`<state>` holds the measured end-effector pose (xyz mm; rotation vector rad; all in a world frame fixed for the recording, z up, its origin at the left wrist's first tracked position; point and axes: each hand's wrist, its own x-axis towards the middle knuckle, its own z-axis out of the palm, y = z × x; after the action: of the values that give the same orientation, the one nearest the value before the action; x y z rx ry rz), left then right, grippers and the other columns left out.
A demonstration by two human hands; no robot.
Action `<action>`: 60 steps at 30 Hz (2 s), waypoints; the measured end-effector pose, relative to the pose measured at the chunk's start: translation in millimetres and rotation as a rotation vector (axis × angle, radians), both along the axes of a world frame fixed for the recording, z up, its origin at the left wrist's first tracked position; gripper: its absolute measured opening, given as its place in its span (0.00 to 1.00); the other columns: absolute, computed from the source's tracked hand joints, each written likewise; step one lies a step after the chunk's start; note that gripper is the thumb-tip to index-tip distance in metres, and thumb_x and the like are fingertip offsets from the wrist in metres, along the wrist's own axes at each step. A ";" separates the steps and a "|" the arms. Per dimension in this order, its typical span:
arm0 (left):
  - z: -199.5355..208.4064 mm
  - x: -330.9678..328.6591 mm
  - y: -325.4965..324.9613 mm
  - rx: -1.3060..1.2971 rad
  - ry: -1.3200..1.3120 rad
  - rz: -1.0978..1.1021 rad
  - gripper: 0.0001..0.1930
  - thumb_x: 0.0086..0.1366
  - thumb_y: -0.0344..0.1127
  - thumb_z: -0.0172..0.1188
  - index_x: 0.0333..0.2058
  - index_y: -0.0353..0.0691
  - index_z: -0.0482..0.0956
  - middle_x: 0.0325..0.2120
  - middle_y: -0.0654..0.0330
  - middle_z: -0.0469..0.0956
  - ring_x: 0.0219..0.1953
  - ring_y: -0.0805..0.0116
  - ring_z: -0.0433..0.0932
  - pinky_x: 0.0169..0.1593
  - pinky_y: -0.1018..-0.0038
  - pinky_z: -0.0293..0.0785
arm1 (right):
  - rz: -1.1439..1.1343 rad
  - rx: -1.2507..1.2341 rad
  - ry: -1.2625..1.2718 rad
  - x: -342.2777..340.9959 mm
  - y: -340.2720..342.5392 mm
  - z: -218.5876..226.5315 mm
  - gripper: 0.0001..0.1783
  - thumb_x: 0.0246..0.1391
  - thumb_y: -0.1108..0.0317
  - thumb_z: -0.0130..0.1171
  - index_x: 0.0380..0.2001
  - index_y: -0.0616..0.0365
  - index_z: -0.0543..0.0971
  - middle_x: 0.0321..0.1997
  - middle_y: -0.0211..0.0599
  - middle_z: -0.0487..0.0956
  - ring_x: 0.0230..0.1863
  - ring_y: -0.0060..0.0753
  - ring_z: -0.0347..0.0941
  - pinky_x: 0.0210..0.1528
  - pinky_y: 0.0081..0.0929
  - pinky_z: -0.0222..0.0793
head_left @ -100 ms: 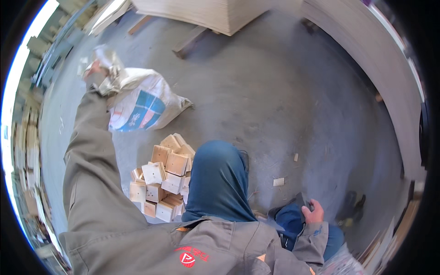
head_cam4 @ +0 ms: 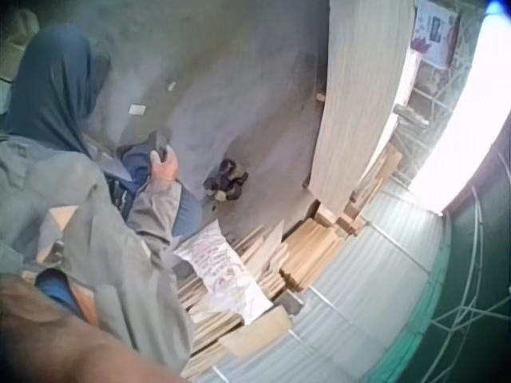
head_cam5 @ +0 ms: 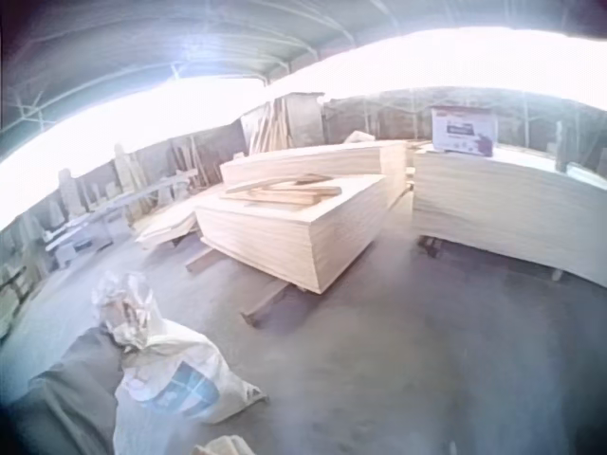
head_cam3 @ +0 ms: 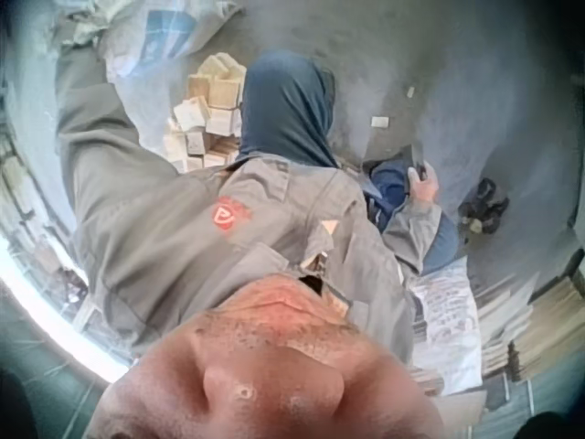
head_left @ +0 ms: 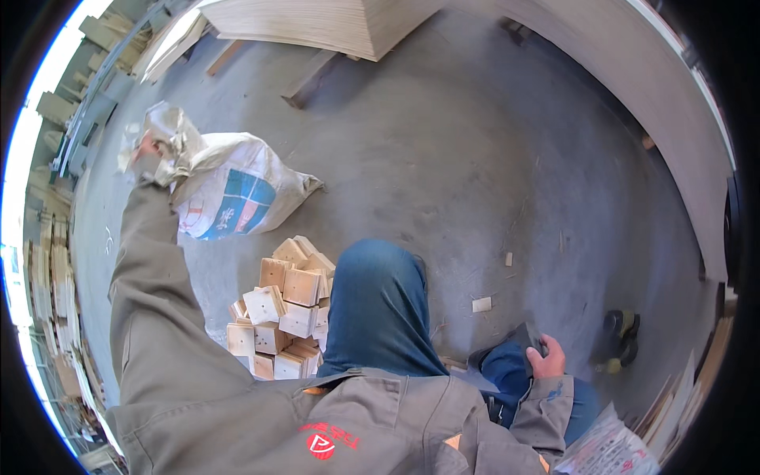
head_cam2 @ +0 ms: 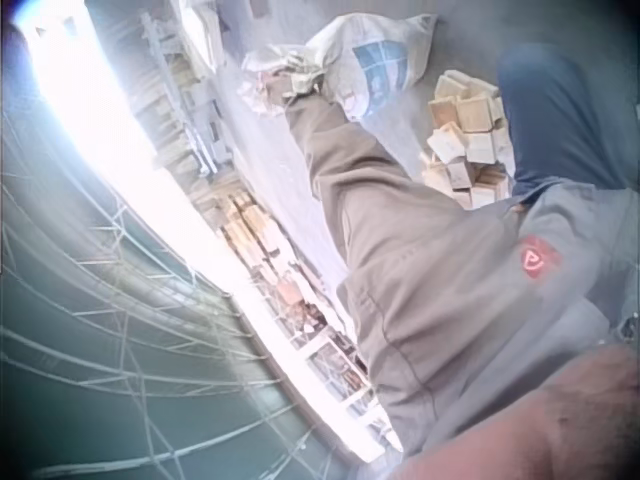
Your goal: The person sits on the floor and sands small wooden blocks using a sanding block. They repeatedly pick up blocks, sand their surfaces, and place them into a pile. The person also handles a large sack at the end.
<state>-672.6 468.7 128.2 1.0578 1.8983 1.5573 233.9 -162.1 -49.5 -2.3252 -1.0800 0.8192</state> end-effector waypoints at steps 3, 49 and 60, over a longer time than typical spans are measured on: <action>-5.3 -25.5 -23.4 0.177 -0.050 0.083 0.22 0.71 0.55 0.56 0.50 0.44 0.81 0.42 0.65 0.80 0.42 0.72 0.77 0.43 0.74 0.73 | -0.034 -0.043 -0.015 8.3 -21.0 -5.3 0.30 0.46 0.65 0.72 0.53 0.68 0.79 0.52 0.54 0.82 0.55 0.52 0.78 0.61 0.40 0.72; -107.1 154.6 -14.6 -0.144 0.312 -0.165 0.18 0.70 0.43 0.60 0.54 0.44 0.81 0.37 0.56 0.85 0.37 0.64 0.82 0.41 0.67 0.79 | 0.119 -0.143 -0.084 -26.6 11.0 6.3 0.32 0.46 0.60 0.72 0.54 0.66 0.79 0.53 0.55 0.81 0.56 0.54 0.77 0.61 0.42 0.72; -140.8 459.3 -16.1 -0.196 0.267 -0.642 0.14 0.71 0.40 0.59 0.52 0.45 0.83 0.34 0.60 0.84 0.34 0.69 0.81 0.38 0.70 0.79 | 0.074 -0.047 -0.050 -12.5 -5.0 28.0 0.33 0.48 0.56 0.70 0.56 0.63 0.78 0.55 0.54 0.79 0.57 0.56 0.76 0.61 0.43 0.71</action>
<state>-213.2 452.6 -12.6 1.6350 1.5863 0.8866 221.3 -167.1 -21.5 -2.3689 -1.1867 0.8260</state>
